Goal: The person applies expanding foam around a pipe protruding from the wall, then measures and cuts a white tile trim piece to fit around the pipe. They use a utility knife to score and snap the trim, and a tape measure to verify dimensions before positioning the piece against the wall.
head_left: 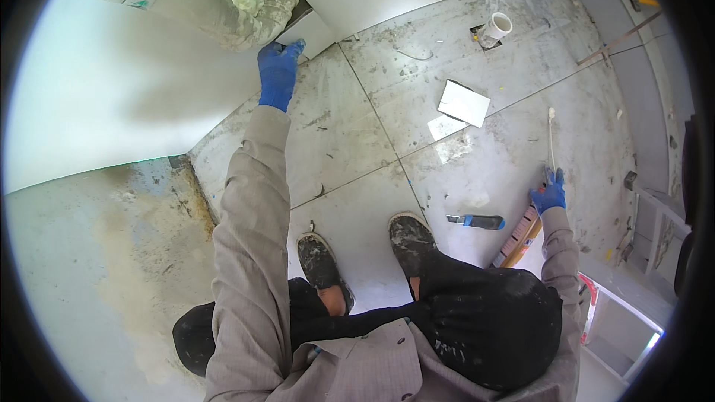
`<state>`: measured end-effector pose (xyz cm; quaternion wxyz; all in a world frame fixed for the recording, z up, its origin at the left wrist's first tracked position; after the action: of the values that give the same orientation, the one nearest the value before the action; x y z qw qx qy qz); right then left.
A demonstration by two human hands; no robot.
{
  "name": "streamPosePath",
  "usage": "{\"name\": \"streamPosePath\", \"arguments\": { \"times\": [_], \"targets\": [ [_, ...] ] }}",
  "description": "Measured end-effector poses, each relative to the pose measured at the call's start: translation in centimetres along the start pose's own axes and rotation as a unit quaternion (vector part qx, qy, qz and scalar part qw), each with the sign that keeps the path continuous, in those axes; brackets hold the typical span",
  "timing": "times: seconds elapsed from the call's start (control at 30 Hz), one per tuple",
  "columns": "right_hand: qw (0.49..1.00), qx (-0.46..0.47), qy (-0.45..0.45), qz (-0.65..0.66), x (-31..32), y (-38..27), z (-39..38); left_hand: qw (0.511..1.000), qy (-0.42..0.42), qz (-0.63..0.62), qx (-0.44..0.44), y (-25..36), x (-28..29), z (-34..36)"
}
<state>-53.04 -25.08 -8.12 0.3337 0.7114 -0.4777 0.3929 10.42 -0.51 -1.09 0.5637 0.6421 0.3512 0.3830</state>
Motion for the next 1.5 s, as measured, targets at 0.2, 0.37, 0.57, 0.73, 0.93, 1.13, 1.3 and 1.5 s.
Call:
{"name": "streamPosePath", "arguments": {
  "times": [0.2, 0.37, 0.57, 0.73, 0.93, 1.13, 1.3, 1.5],
  "targets": [
    [0.997, -0.021, 0.074, 0.007, -6.2, 8.0, 2.6, 0.979, 0.025, 0.167, -0.115, -2.9, 0.2, 2.1],
    [0.992, -0.02, 0.078, 0.092, -7.3, 10.8, 0.8, 0.992, 0.057, 0.11, -0.001, -0.1, -1.2, 0.6],
    [0.975, 0.081, 0.092, 0.186, -0.7, 4.0, -1.5, 0.996, 0.033, -0.077, -0.027, -0.1, 0.4, 0.6],
    [0.944, 0.237, 0.013, 0.229, 8.0, -4.4, -5.3, 0.989, 0.071, -0.11, -0.073, -1.4, -1.0, 0.6],
    [0.87, 0.277, -0.25, 0.321, 12.2, -16.1, -6.0, 0.978, 0.082, -0.182, -0.056, -0.7, -1.9, 0.0],
    [0.845, 0.331, -0.299, 0.294, 12.2, -20.8, -3.2, 0.995, -0.016, -0.094, -0.024, 0.1, -0.1, -1.8],
    [0.845, 0.279, -0.355, 0.286, 12.3, -20.1, -2.3, 0.942, -0.18, 0.121, -0.256, -1.9, -0.5, -13.2],
    [0.896, 0.404, -0.182, -0.015, 15.1, -21.1, -5.1, 0.987, -0.116, -0.085, 0.075, -10.1, -2.7, -23.6]
  ]
}}
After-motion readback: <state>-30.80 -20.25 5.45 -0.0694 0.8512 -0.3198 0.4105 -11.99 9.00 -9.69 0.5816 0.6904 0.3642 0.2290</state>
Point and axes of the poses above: each hand's wrist, its own z-axis towards the middle knuckle, its own x-axis out of the back of the hand, y = z × x, the point moved 1 cm from there along z, towards the middle knuckle, and after that the axes turned 15 degrees about -z, right-handed, at the moved point
